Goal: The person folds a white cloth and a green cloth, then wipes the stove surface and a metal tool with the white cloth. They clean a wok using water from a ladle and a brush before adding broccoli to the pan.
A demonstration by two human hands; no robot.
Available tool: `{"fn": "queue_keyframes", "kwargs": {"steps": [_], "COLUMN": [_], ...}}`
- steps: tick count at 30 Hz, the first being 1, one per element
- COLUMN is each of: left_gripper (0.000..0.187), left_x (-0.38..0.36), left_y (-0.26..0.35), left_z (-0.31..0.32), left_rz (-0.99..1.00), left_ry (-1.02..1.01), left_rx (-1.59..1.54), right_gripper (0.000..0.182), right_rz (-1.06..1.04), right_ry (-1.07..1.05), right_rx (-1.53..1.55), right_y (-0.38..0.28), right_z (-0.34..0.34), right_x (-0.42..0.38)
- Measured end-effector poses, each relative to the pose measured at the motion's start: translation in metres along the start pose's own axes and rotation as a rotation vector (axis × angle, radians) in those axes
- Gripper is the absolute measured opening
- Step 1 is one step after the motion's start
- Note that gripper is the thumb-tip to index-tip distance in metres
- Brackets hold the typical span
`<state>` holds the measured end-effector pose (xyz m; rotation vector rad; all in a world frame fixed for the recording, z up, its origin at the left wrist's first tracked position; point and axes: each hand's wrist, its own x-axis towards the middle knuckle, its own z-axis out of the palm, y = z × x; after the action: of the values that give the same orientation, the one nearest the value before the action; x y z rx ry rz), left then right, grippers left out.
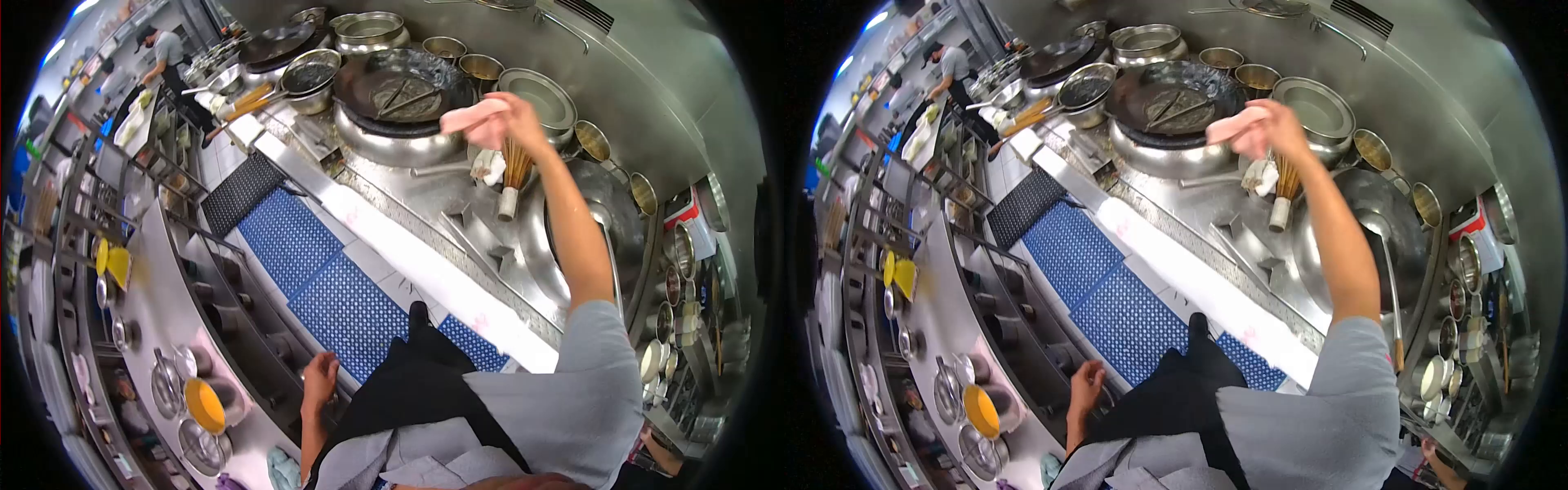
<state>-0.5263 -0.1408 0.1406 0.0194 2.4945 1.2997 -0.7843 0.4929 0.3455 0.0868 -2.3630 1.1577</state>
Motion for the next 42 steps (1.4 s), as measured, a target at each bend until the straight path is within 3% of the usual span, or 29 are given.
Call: {"fn": "queue_keyframes", "kwargs": {"steps": [3, 5, 7, 9, 10, 13, 14, 15, 17, 18, 19, 20, 21, 22, 23, 24, 25, 27, 28, 29, 32, 34, 35, 37, 38, 39, 41, 42], "left_gripper": [0.025, 0.028, 0.029, 0.029, 0.018, 0.016, 0.019, 0.019, 0.018, 0.018, 0.019, 0.019, 0.019, 0.02, 0.024, 0.032, 0.041, 0.059, 0.06, 0.061, 0.038, 0.028, 0.024, 0.019, 0.033, 0.03, 0.026, 0.037], "left_x": [0.024, 0.023, 0.006, -0.008, -0.011, 0.017, 0.043, 0.075, 0.143, 0.174, 0.204, 0.231, 0.259, 0.281, 0.302, 0.328, 0.339, 0.39, 0.404, 0.413, 0.428, 0.434, 0.431, 0.411, 0.39, 0.388, 0.386, 0.374], "left_y": [-0.048, -0.055, -0.175, -0.121, -0.089, -0.079, -0.061, -0.002, 0.112, 0.146, 0.164, 0.209, 0.25, 0.293, 0.339, 0.368, 0.412, 0.45, 0.466, 0.48, 0.503, 0.486, 0.475, 0.477, 0.483, 0.477, 0.461, 0.455], "left_z": [0.02, 0.014, 0.017, -0.01, -0.008, -0.022, -0.023, -0.012, 0.021, 0.036, 0.057, 0.073, 0.089, 0.11, 0.128, 0.156, 0.181, 0.255, 0.293, 0.326, 0.396, 0.414, 0.414, 0.414, 0.403, 0.405, 0.404, 0.389], "left_rz": [-0.07, -0.068, -0.196, 0.014, -0.332, -0.18, -0.379, -0.294, -0.141, -0.072, 0.01, 0.088, 0.21, 0.478, 0.516, 0.755, 0.714, 0.926, 0.937, 0.943, 0.647, 0.388, 0.218, -0.119, -0.245, -0.125, 0.106, 0.433], "left_ry": [-0.167, -0.409, -0.323, -0.4, -0.202, -0.189, -0.16, -0.099, -0.06, -0.081, -0.117, -0.189, -0.264, -0.248, -0.32, -0.29, -0.408, -0.367, -0.303, -0.24, -0.504, -0.642, -0.646, -0.663, -0.599, -0.594, -0.552, -0.448], "left_rx": [0.34, 0.566, 0.433, 0.519, 0.279, 0.565, 0.479, 0.431, 0.351, 0.32, 0.029, 0.032, 0.104, 0.101, 0.083, 0.009, -0.211, -0.2, -0.149, -0.095, -0.597, -0.906, -1.018, -1.222, -1.233, -0.939, -0.353, -0.059], "right_gripper": [0.037, 0.033, 0.029, 0.026, 0.026, 0.03, 0.029, 0.028, 0.02, 0.019, 0.018, 0.017, 0.018, 0.018, 0.02, 0.023, 0.025, 0.029, 0.029, 0.029, 0.025, 0.029, 0.032, 0.037, 0.046, 0.048, 0.037, 0.034], "right_rz": [0.084, -0.081, 0.15, 0.277, 0.284, 0.263, 0.155, 0.048, 0.264, 0.286, 0.302, 0.358, 0.414, 0.439, 0.464, 0.485, 0.385, 0.173, 0.32, 0.287, 0.234, 0.367, 0.448, 0.938, 0.981, 0.953, 0.738, 0.723], "right_ry": [0.24, 0.416, 0.418, 0.365, 0.311, -0.181, -0.343, -0.505, -0.384, -0.274, -0.162, -0.11, -0.06, -0.008, 0.044, 0.102, 0.157, 0.26, 0.197, 0.231, 0.328, 0.442, 0.505, 0.49, 0.5, 0.366, 0.288, 0.311], "right_rx": [-0.33, -0.604, -0.314, -0.217, -0.265, -1.02, -1.044, -1.061, -0.965, -0.879, -0.797, -0.686, -0.574, -0.467, -0.359, -0.256, -0.307, -0.409, -0.254, -0.233, -0.112, 0.117, 0.23, 0.409, 0.827, 1.169, 1.323, 1.298], "right_y": [0.117, 0.211, 0.285, 0.334, 0.346, 0.46, 0.488, 0.506, 0.422, 0.403, 0.379, 0.339, 0.297, 0.262, 0.229, 0.204, 0.186, 0.151, 0.118, 0.111, 0.12, 0.141, 0.152, 0.165, 0.139, 0.129, 0.14, 0.153], "right_z": [-0.059, -0.08, -0.09, -0.086, -0.089, -0.091, -0.093, -0.096, -0.091, -0.092, -0.095, -0.099, -0.102, -0.107, -0.11, -0.111, -0.11, -0.108, -0.106, -0.107, -0.093, -0.067, -0.049, -0.008, 0.0, 0.002, 0.007, 0.009], "right_x": [0.048, 0.069, 0.084, 0.083, 0.083, 0.094, 0.098, 0.092, 0.095, 0.092, 0.092, 0.094, 0.092, 0.091, 0.088, 0.083, 0.077, 0.067, 0.062, 0.054, 0.02, -0.024, -0.047, -0.08, -0.085, -0.088, -0.093, -0.091]}}
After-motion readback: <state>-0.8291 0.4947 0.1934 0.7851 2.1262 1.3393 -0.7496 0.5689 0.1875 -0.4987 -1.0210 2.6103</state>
